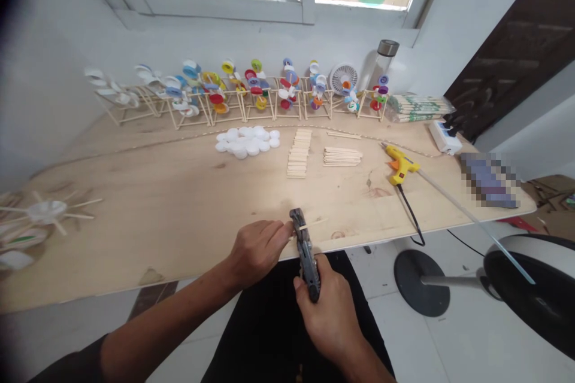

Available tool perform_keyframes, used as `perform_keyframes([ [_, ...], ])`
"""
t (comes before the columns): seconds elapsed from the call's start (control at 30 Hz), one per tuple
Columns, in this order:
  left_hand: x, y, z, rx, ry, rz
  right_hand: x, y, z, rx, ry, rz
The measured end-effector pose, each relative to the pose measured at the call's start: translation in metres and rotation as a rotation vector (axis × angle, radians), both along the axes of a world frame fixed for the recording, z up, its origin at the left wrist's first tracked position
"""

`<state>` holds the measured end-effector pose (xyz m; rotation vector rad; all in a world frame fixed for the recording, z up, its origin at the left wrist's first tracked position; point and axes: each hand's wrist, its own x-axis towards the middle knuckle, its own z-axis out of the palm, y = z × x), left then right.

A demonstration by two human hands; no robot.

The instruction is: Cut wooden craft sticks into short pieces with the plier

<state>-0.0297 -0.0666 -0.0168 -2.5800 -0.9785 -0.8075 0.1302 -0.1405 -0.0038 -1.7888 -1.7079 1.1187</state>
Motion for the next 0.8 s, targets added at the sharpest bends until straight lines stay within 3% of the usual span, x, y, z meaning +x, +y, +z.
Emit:
perform_keyframes([
  [0.17,-0.0003,-0.0007,0.0019,0.003,-0.033,-0.028,0.0014,-0.0012,0.0,0.028,-0.045,-0.01],
  [0.37,0.0009,0.0002,0.0023,0.003,-0.048,-0.039,0.0036,-0.0032,0.0058,-0.027,0.067,0.026],
  [0.63,0.0011,-0.002,0.0057,0.006,-0.085,-0.065,0.0036,-0.0047,0.0004,0.049,-0.074,-0.005],
  [0.8,0.0001,-0.0014,0.0065,0.004,-0.058,-0.058,0.0085,-0.0032,0.0032,-0.079,0.214,0.054],
])
